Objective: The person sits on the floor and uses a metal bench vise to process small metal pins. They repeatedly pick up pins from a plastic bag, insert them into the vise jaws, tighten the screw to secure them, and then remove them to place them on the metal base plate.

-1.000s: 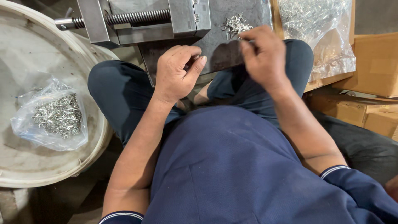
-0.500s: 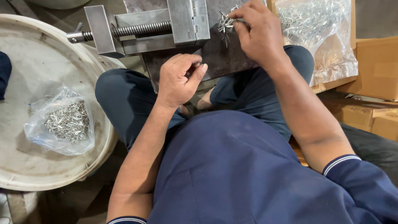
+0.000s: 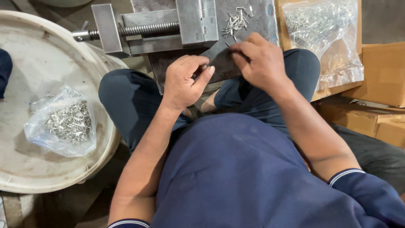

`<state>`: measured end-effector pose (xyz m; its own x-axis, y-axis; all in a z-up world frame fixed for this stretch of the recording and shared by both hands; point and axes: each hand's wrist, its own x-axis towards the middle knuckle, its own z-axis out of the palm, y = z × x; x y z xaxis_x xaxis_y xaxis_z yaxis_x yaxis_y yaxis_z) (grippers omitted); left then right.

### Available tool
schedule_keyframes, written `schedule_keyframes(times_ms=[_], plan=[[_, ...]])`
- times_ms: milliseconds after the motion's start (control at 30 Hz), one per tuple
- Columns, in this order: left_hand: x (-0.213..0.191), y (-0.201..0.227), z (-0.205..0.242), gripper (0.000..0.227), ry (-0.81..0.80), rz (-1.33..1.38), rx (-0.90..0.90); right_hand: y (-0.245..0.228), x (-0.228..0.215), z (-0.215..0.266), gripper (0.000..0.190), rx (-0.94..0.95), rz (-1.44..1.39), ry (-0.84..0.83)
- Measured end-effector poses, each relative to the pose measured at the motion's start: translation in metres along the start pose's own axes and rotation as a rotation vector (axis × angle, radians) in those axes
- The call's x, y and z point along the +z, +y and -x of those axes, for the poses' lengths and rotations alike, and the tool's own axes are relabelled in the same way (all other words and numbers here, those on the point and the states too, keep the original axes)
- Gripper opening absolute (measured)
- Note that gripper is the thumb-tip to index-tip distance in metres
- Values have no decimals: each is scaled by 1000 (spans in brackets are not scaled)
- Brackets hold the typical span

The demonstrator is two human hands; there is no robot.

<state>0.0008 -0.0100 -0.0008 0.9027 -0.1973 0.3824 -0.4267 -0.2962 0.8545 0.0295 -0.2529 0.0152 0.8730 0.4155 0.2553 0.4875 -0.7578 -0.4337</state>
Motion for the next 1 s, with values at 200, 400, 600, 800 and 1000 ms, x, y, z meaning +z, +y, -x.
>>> schedule_keyframes(times_ms=[200,400,600,800,1000], plan=[[0,0,0,15,-6,14,-22,21,-9,10,15,138,-275,39],[4,0,5,14,-25,-40,-40,18,0,10,14,57,-12,6],[-7,22,-13,18,28,-44,6,-11,-13,-12,12,135,12,19],[-8,16,-13,23,-60,-101,0,-34,-6,-11,14,208,-306,125],[-4,10,-5,16,-166,-161,-9,-51,20,-4,11,273,-623,100]])
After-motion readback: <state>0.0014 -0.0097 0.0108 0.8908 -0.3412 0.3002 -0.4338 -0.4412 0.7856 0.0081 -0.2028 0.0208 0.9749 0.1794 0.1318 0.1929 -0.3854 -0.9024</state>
